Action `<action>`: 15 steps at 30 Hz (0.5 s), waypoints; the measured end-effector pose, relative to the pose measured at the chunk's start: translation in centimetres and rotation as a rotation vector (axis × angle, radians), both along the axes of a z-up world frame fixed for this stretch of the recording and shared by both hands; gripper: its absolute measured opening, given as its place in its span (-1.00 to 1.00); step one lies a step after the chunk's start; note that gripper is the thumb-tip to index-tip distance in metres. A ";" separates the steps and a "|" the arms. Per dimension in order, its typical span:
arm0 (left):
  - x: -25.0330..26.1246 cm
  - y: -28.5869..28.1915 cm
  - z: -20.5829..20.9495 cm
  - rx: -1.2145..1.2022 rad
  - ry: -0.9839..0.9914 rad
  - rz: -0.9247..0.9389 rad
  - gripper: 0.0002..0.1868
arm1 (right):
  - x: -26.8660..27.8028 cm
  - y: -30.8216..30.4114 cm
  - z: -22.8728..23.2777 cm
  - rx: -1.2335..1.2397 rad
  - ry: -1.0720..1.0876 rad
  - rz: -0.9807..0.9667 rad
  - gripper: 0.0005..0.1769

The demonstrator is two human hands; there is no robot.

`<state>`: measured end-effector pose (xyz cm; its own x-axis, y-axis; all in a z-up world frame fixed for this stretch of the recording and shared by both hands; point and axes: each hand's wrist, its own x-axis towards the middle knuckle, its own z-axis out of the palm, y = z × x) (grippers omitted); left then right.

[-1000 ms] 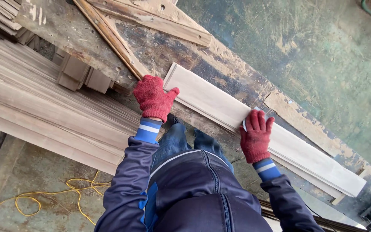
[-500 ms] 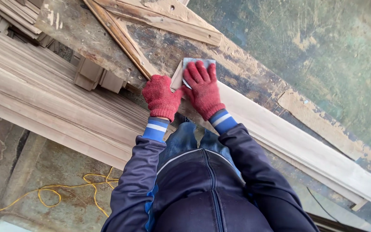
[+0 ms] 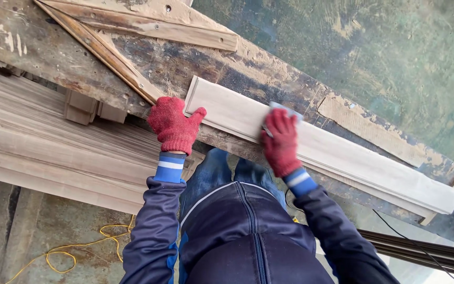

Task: Sanding a long wooden board using an electric orbital sander and then finishing the surface by hand with sandpaper.

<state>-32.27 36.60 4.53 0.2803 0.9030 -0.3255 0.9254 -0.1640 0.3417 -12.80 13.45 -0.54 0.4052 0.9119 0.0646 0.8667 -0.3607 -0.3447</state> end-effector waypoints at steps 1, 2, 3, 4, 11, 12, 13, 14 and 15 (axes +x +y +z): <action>0.0 0.0 -0.2 0.006 -0.005 -0.007 -0.39 | -1.2 3.0 -0.4 0.053 -0.012 0.099 -0.54; -0.3 -0.4 -0.9 0.007 -0.001 -0.012 -0.39 | -2.3 6.1 -0.7 0.055 -0.008 0.094 -0.54; -0.5 -0.7 -1.6 0.020 -0.032 0.036 -0.37 | -3.3 9.1 -1.1 0.099 -0.003 0.164 -0.53; -0.7 -1.0 -2.3 0.035 -0.063 0.081 -0.34 | -4.4 12.1 -1.4 0.145 0.002 0.231 -0.51; -0.9 -1.1 -3.0 0.107 -0.114 0.080 -0.34 | -1.6 7.1 0.8 0.166 -0.065 0.331 -0.47; -0.8 -1.1 -2.7 0.113 -0.107 0.064 -0.35 | -0.2 3.8 0.9 0.114 -0.097 0.279 -0.44; -0.8 -1.0 -2.4 0.118 -0.100 0.048 -0.35 | 1.3 0.5 1.0 0.062 -0.129 0.226 -0.41; -0.6 -0.8 -2.1 0.124 -0.104 0.052 -0.35 | 2.2 -3.1 1.5 0.068 -0.134 0.229 -0.41; -0.4 -0.7 -1.7 0.119 -0.099 0.026 -0.36 | 3.2 -6.6 1.9 0.005 -0.149 0.137 -0.43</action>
<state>-32.70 35.93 2.80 0.2814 0.9410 -0.1880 0.8927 -0.1849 0.4110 -9.56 6.89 1.39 0.2632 0.9574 0.1189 0.9490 -0.2347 -0.2105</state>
